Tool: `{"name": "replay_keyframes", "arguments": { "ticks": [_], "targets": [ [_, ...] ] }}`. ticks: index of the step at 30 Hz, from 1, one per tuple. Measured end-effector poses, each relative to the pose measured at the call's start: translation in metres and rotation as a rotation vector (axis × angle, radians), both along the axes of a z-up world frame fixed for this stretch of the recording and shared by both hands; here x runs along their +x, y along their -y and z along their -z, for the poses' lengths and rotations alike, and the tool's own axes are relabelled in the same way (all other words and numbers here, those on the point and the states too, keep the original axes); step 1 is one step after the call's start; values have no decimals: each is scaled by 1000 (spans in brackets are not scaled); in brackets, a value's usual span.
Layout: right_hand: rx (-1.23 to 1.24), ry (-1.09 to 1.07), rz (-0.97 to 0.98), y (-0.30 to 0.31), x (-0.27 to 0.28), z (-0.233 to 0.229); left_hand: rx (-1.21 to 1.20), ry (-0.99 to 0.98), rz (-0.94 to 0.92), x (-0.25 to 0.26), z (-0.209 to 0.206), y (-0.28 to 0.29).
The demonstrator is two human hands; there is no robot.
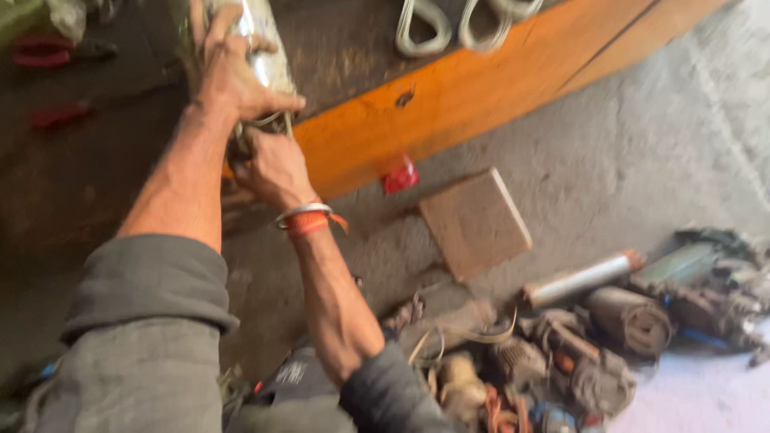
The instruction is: The person winds white insulated wire from a cylindrical metal canister onto a bundle, then ties the bundle with a thin wire. They use pliers to cut the wire and continue winding more wire into the canister.
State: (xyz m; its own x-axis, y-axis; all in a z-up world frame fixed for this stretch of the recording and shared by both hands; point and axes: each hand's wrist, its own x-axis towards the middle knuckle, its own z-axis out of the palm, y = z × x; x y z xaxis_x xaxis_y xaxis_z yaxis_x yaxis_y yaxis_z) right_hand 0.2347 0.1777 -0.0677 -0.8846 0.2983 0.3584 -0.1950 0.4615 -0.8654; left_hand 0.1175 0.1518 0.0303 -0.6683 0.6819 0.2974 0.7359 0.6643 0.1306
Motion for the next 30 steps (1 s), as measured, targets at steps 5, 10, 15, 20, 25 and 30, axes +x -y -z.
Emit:
{"name": "replay_keyframes", "arguments": {
  "ticks": [5, 10, 15, 20, 25, 30],
  "targets": [
    [126, -251, 34, -5, -6, -38, 9, 105, -125, -12, -11, 12],
    [136, 10, -121, -5, -5, -14, 92, 119, -99, -23, 14, 26],
    [263, 16, -124, 7, -1, 0, 161, 109, -94, -14, 20, 40],
    [336, -173, -133, 1, -27, -9, 255, 88, -70, -24, 22, 41],
    [462, -52, -210, 10, -1, -9, 389, 86, -50, -40, 54, 68],
    [486, -291, -30, 20, 37, -46, 467, 365, -104, -68, 56, 70]
  ]
}}
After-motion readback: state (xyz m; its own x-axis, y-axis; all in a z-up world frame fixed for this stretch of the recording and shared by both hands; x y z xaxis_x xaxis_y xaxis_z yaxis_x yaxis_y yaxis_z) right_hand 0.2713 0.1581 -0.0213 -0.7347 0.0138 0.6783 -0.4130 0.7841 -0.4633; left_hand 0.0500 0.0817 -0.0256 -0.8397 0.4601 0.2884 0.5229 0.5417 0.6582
